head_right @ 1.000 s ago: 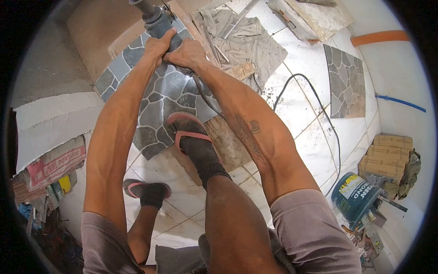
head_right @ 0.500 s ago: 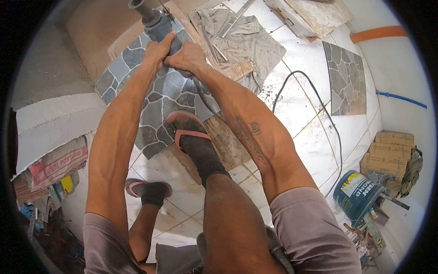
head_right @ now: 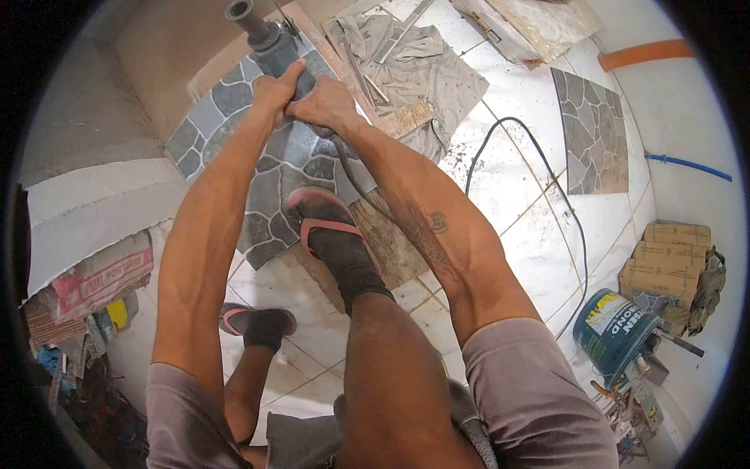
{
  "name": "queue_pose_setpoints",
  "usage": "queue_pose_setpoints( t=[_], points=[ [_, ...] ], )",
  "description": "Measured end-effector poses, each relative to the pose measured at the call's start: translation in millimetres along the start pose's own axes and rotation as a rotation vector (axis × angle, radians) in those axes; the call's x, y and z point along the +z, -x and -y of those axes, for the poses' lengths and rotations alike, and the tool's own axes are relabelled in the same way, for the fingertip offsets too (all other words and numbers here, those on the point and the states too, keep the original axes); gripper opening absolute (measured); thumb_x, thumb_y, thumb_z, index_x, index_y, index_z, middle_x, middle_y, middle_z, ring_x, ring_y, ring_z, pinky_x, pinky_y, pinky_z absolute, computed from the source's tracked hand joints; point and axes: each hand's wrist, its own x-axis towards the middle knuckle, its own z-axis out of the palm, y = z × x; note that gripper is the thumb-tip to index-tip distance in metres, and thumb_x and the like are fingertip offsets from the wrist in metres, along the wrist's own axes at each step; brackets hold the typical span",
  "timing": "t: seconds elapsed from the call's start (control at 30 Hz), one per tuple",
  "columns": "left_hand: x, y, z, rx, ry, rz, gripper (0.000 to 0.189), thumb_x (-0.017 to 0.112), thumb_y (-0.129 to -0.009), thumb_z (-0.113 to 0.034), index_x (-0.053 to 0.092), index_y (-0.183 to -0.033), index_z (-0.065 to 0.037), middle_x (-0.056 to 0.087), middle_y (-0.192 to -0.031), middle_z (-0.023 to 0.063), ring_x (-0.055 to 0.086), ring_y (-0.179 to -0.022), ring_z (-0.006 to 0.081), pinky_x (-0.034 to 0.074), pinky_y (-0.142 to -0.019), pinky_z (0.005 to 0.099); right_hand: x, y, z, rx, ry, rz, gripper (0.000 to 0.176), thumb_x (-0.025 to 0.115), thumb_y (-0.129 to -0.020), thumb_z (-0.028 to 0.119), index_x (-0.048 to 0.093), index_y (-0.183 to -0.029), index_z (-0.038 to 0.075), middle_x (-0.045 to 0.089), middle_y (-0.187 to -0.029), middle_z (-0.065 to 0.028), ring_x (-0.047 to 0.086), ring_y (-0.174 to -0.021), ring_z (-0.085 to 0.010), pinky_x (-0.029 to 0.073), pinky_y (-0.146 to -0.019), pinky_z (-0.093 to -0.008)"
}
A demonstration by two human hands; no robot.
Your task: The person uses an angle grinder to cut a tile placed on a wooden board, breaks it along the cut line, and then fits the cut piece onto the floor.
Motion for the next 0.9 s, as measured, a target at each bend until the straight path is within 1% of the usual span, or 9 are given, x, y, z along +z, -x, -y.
queue_pose_setpoints(
  t=[0.07,0.17,0.27,0.37,0.47,0.57,0.67,0.77,0.9],
  points=[
    [2,2,2,0.018,-0.023,-0.023,0.072,0.080,-0.078,-0.043,0.062,-0.107,0.021,0.068,-0.107,0.0238,0.069,-0.090,0.0263,0.055,-0.075,0.0362,0,4,-2,-0.021,-0.019,-0.022,0.090,0.078,-0.056,0.056,0.064,-0.106,-0.017,0.067,-0.105,-0.0341,0.068,-0.101,-0.0412,0.054,-0.086,-0.0413],
    [4,5,4,0.011,0.047,-0.007,0.071,0.080,-0.077,-0.042,0.063,-0.107,0.020,0.069,-0.105,0.0232,0.069,-0.089,0.0259,0.055,-0.074,0.0365,4,4,-7,-0.014,-0.030,-0.024,0.090,0.078,-0.056,0.056,0.064,-0.107,-0.017,0.067,-0.105,-0.0345,0.068,-0.101,-0.0414,0.054,-0.086,-0.0411],
    [9,-4,17,0.041,-0.014,-0.049,0.068,0.080,-0.078,-0.041,0.064,-0.106,0.019,0.069,-0.103,0.0216,0.069,-0.087,0.0248,0.055,-0.072,0.0366,1,8,-6,0.022,0.004,0.007,0.088,0.079,-0.059,0.053,0.062,-0.111,-0.016,0.066,-0.110,-0.0336,0.066,-0.106,-0.0406,0.054,-0.091,-0.0409],
    [11,-6,23,0.020,-0.016,-0.061,0.067,0.080,-0.078,-0.041,0.064,-0.106,0.018,0.069,-0.100,0.0203,0.068,-0.085,0.0241,0.055,-0.070,0.0367,6,8,-11,0.023,-0.042,-0.011,0.090,0.079,-0.056,0.056,0.063,-0.106,-0.018,0.066,-0.107,-0.0356,0.067,-0.103,-0.0411,0.053,-0.088,-0.0413],
    [9,7,15,0.035,0.025,-0.038,0.068,0.080,-0.078,-0.042,0.064,-0.104,0.019,0.069,-0.098,0.0206,0.067,-0.083,0.0238,0.054,-0.068,0.0365,9,6,-15,0.020,-0.040,-0.007,0.091,0.079,-0.056,0.056,0.063,-0.106,-0.018,0.066,-0.107,-0.0357,0.067,-0.103,-0.0410,0.053,-0.088,-0.0412],
    [11,7,18,0.039,-0.038,-0.075,0.070,0.080,-0.078,-0.043,0.063,-0.103,0.020,0.068,-0.098,0.0215,0.066,-0.081,0.0230,0.053,-0.066,0.0361,4,10,-12,0.026,-0.008,0.023,0.089,0.079,-0.059,0.053,0.062,-0.111,-0.017,0.065,-0.112,-0.0342,0.066,-0.108,-0.0405,0.054,-0.091,-0.0409],
    [11,11,18,0.064,-0.039,-0.063,0.071,0.079,-0.078,-0.044,0.063,-0.102,0.022,0.067,-0.099,0.0224,0.066,-0.081,0.0227,0.053,-0.067,0.0356,4,13,-13,0.032,-0.003,0.026,0.090,0.078,-0.059,0.054,0.061,-0.111,-0.018,0.065,-0.111,-0.0347,0.066,-0.107,-0.0406,0.053,-0.091,-0.0409],
    [11,14,21,0.067,0.023,-0.016,0.072,0.079,-0.078,-0.043,0.062,-0.102,0.022,0.067,-0.101,0.0229,0.066,-0.083,0.0234,0.053,-0.068,0.0357,2,19,-13,0.033,-0.012,0.015,0.090,0.077,-0.060,0.054,0.061,-0.112,-0.017,0.065,-0.111,-0.0346,0.066,-0.108,-0.0406,0.053,-0.091,-0.0408],
    [15,11,27,0.064,-0.028,-0.065,0.071,0.080,-0.078,-0.042,0.062,-0.101,0.023,0.067,-0.101,0.0237,0.067,-0.084,0.0247,0.054,-0.070,0.0365,2,21,-15,0.046,-0.007,0.042,0.090,0.076,-0.061,0.055,0.060,-0.114,-0.017,0.065,-0.112,-0.0339,0.066,-0.108,-0.0406,0.053,-0.092,-0.0406]
  ],
)
